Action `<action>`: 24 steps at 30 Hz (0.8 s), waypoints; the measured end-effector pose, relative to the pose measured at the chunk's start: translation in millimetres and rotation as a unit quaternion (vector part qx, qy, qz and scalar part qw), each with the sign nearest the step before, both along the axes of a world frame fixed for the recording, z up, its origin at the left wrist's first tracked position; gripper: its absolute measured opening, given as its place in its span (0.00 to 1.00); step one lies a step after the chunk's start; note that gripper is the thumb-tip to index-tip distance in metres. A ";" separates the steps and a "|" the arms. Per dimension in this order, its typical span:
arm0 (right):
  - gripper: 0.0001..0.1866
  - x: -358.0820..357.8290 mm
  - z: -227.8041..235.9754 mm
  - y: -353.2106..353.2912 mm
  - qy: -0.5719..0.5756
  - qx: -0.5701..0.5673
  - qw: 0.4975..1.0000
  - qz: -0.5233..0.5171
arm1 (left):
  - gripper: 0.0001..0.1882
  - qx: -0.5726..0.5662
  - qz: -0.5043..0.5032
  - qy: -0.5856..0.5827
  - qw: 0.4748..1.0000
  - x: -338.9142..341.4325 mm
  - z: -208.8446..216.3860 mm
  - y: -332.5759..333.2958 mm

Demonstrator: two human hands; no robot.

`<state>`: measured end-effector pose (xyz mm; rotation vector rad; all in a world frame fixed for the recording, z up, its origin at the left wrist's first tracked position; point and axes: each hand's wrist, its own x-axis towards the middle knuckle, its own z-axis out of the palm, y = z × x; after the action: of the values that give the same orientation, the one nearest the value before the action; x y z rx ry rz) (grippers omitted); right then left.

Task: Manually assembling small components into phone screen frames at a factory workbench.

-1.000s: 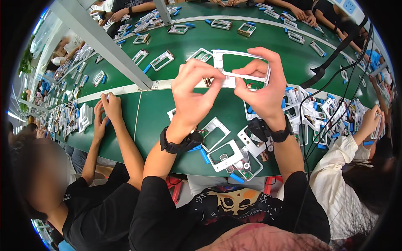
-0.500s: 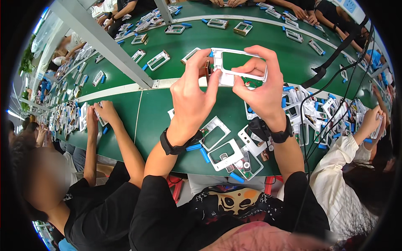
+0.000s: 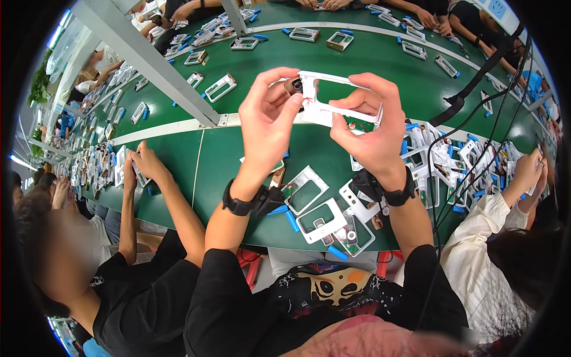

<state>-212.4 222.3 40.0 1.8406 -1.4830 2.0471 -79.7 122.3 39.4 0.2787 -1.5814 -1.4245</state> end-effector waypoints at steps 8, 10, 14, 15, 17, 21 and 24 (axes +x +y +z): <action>0.30 -1.5 -0.4 -1.6 -0.013 0.002 1.000 -0.015 | 0.15 -0.009 0.094 -0.024 0.995 1.7 0.1 6.8; 0.30 -1.8 1.9 -0.5 -0.045 0.038 0.998 -0.009 | 0.14 0.006 0.065 -0.111 0.992 9.7 4.6 2.3; 0.30 -3.8 4.2 1.2 -0.055 0.072 0.996 -0.010 | 0.14 -0.079 -0.009 -0.086 0.993 10.9 4.5 -6.6; 0.30 -4.4 5.5 1.8 -0.055 0.072 0.996 -0.009 | 0.14 -0.079 -0.008 -0.086 0.993 11.9 6.0 -7.5; 0.30 -7.5 8.7 3.1 -0.065 0.070 0.995 -0.017 | 0.17 -0.038 -0.063 -0.099 0.992 11.8 10.6 -9.0; 0.30 -7.6 7.6 1.9 -0.076 0.072 0.994 -0.013 | 0.19 -0.025 -0.044 -0.105 0.993 6.9 8.5 -5.8; 0.30 -5.8 7.3 1.0 -0.085 0.075 0.994 0.002 | 0.18 -0.039 -0.007 -0.090 0.995 5.8 3.2 -8.4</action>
<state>-218.2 223.3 47.3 1.7572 -1.7190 2.1999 -74.0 113.9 42.6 0.3575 -1.7839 -1.3762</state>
